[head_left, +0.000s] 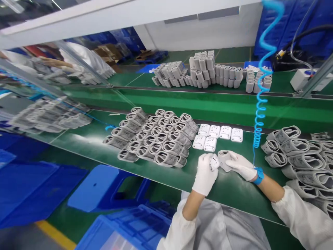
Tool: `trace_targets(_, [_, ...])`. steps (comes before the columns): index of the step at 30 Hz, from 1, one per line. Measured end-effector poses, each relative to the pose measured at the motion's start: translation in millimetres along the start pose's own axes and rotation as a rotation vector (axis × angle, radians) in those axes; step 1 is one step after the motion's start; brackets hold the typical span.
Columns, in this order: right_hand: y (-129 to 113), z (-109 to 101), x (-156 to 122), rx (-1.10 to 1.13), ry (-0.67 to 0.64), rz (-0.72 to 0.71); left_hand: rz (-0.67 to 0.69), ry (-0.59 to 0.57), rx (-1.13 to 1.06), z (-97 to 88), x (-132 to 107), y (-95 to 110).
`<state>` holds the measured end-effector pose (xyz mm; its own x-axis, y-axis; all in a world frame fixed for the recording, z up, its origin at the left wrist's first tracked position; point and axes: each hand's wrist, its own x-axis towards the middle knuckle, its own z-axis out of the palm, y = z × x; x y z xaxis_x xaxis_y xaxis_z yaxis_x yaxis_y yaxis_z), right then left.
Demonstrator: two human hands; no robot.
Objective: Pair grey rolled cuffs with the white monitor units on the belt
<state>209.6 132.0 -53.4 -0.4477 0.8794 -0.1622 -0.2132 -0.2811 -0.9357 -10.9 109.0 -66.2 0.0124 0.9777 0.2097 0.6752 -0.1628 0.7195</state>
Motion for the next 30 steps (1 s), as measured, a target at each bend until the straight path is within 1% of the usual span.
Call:
trace_targets(2, [-0.7,0.3,-0.8,0.008,0.005,0.022,-0.021,0.018,-0.140,-0.5,-2.7,-3.9])
trace_targets(3, [-1.3,0.5,-1.1,0.015,0.009,0.038,-0.053,0.027,-0.214,-0.6,-4.0,-5.1])
trace_targets(5, [-2.7,1.3,-1.7,0.047,0.023,0.076,-0.167,0.045,-0.384,0.2,-6.2,-5.2])
trace_targets(7, [-4.5,2.7,-2.0,0.091,0.045,0.115,-0.291,0.059,-0.629,2.7,-7.5,-2.5])
trace_targets(9, [-6.6,4.5,-2.0,0.108,0.071,0.130,-0.370,0.057,-0.924,6.2,-7.4,2.1])
trace_targets(11, [-8.6,5.8,-1.8,0.091,0.086,0.127,-0.405,0.015,-1.187,9.0,-5.8,7.8])
trace_targets(12, [-9.8,6.3,-1.8,0.073,0.094,0.114,-0.414,-0.018,-1.283,9.8,-4.7,10.7])
trace_targets(14, [-12.5,6.9,-2.0,0.021,0.098,0.085,-0.412,-0.083,-1.420,10.2,-2.3,16.2])
trace_targets(16, [-15.5,7.4,-2.3,-0.047,0.084,0.061,-0.394,-0.110,-1.500,9.8,-0.7,20.4])
trace_targets(18, [-18.2,8.4,-2.9,-0.104,0.065,0.055,-0.383,-0.109,-1.519,9.8,-0.6,23.0])
trace_targets(19, [-19.2,9.0,-3.3,-0.122,0.063,0.055,-0.377,-0.105,-1.495,10.0,-1.2,23.6])
trace_targets(22, [-20.4,10.9,-4.7,-0.153,0.089,0.046,-0.314,-0.108,-1.328,11.3,-4.5,24.3])
trace_targets(26, [-19.9,11.1,-6.6,-0.180,0.101,0.027,-0.177,-0.123,-1.081,13.6,-8.4,23.0])
trace_targets(28, [-19.5,11.0,-7.0,-0.156,0.088,0.043,-0.140,-0.120,-0.992,15.2,-9.7,21.5])
trace_targets(30, [-19.1,11.7,-7.1,-0.134,0.094,0.052,-0.125,-0.118,-0.947,16.3,-11.3,19.9])
